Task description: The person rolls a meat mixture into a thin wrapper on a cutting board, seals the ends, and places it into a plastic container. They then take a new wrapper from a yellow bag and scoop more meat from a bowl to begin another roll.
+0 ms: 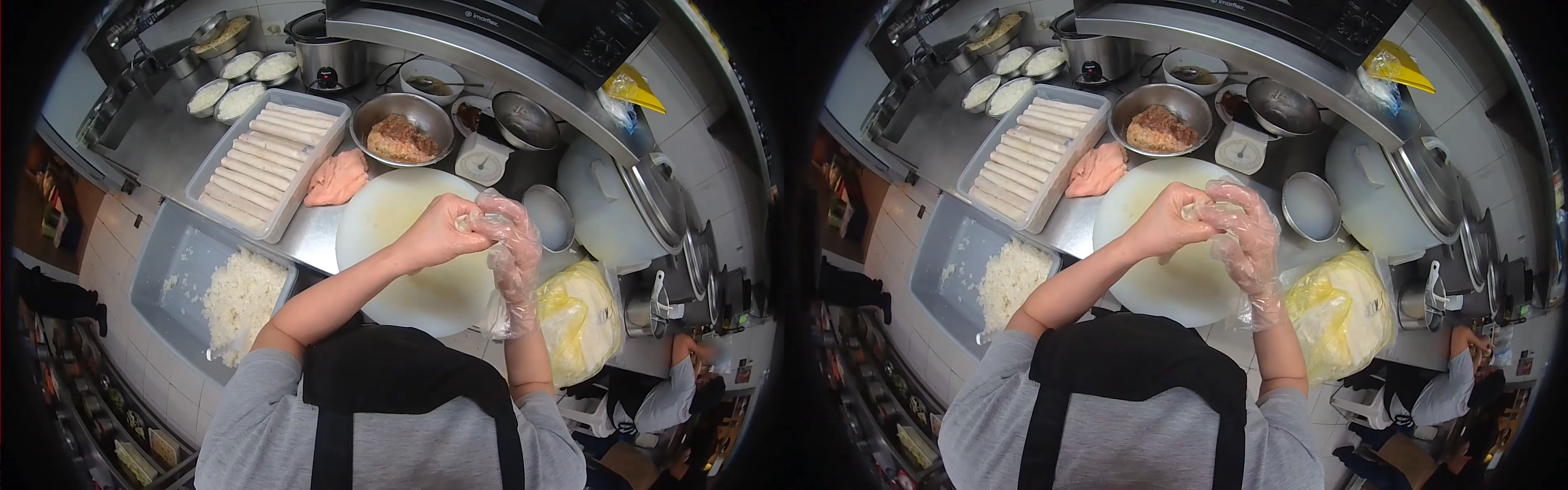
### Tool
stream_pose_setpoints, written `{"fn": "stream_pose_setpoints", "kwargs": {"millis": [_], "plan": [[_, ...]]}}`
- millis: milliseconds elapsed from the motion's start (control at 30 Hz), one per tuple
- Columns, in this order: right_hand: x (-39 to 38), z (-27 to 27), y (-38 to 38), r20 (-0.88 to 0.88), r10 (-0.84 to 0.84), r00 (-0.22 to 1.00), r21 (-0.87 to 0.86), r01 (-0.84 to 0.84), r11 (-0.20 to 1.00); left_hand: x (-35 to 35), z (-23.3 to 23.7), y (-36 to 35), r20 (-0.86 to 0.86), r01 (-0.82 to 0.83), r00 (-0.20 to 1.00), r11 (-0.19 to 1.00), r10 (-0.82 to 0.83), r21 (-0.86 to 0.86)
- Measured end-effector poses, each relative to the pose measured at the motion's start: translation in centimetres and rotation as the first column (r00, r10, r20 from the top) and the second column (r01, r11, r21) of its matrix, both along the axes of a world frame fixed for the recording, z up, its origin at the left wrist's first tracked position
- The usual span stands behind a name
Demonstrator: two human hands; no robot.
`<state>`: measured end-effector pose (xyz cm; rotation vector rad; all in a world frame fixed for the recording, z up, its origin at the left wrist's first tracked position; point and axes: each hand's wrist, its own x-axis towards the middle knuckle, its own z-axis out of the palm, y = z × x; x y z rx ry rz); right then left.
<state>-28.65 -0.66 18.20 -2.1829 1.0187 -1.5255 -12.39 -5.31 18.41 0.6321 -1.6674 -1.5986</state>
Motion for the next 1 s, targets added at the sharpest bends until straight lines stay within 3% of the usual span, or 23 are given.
{"fn": "stream_pose_setpoints", "kwargs": {"millis": [100,233,333,367,433,633,733,933,1000], "plan": [[-0.4,0.8,-0.8,-0.179,0.011,0.984,-0.038,-0.018,0.999,0.0,-0.1,0.0,0.019,0.005,1.0,1.0,-0.005,0.01],[-0.5,2.0,-1.8,-0.418,0.025,0.908,-0.122,-0.083,0.989,-1.4,-1.9,-0.1,-0.138,-0.047,0.99,0.994,0.033,-0.103],[-0.7,1.7,-2.2,-0.364,0.037,0.931,-0.082,-0.071,0.994,-1.3,-1.7,0.0,-0.095,-0.065,0.994,0.995,0.057,-0.081],[-0.7,1.4,-2.2,-0.175,0.093,0.98,-0.01,-0.096,0.995,-1.0,-1.2,0.2,-0.05,-0.102,0.994,0.991,0.099,-0.083],[-0.8,0.4,-1.9,0.217,0.163,0.962,0.118,-0.191,0.974,-0.7,-0.6,0.2,-0.043,-0.126,0.991,0.99,0.123,-0.069],[-1.5,0.7,-2.6,-0.065,0.206,0.976,0.055,-0.203,0.978,-0.8,-1.5,0.0,-0.106,-0.103,0.989,0.994,0.1,-0.026],[-1.8,0.9,-4.0,-0.321,0.244,0.915,-0.051,-0.274,0.961,-1.1,-1.8,0.1,-0.08,-0.127,0.989,0.991,0.123,-0.047],[-0.3,2.0,-5.2,-0.557,0.174,0.812,-0.188,-0.327,0.926,-1.2,-3.9,-0.2,-0.069,-0.226,0.972,0.974,0.223,-0.026],[0.3,0.9,-5.3,-0.351,0.26,0.899,-0.071,-0.303,0.95,-0.5,-4.2,-0.2,-0.088,-0.294,0.952,0.956,0.294,0.014]]}}
